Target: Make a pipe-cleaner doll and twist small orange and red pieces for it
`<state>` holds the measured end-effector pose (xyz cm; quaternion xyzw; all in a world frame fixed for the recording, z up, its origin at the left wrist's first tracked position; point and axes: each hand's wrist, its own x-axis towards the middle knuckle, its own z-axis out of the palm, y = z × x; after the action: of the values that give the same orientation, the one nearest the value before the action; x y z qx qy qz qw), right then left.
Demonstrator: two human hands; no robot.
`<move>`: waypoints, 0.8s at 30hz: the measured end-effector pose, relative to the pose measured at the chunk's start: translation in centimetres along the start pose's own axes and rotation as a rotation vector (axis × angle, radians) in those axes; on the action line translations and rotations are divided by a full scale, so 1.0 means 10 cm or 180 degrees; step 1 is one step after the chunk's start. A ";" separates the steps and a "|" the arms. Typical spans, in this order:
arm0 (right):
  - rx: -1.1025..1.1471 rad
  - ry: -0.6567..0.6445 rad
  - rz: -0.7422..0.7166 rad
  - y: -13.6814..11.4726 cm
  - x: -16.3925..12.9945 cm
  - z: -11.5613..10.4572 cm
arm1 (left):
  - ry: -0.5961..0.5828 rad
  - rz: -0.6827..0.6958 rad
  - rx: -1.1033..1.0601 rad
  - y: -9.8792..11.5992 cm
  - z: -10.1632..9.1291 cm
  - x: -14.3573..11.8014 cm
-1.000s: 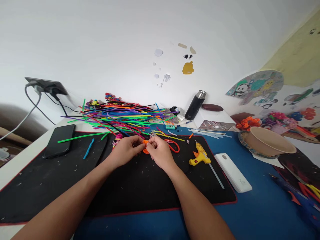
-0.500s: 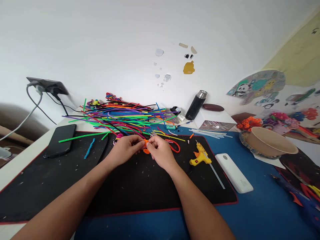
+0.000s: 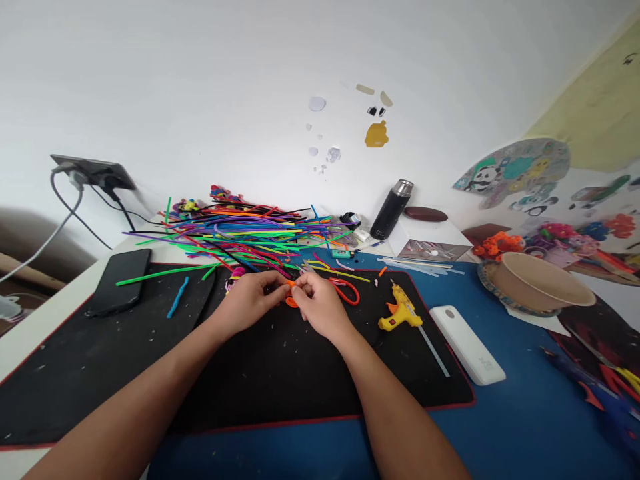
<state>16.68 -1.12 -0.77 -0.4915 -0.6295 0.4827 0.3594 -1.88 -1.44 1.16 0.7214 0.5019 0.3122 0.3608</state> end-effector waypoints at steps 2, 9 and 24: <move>0.0154 -0.0058 0.0035 0.02 0.01 0.00 | 0.0064 -0.0028 -0.0231 -0.01 0.02 0.01; 0.0339 -0.0006 -0.0035 0.01 0.02 0.00 | 0.0104 -0.0090 -0.0780 -0.03 0.03 0.04; 0.0232 -0.0030 -0.0038 0.04 0.02 -0.01 | -0.0043 -0.0330 -0.1250 -0.05 -0.07 0.07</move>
<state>16.79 -0.92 -1.12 -0.4720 -0.6161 0.5054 0.3770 -2.51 -0.48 1.16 0.6125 0.4654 0.3803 0.5135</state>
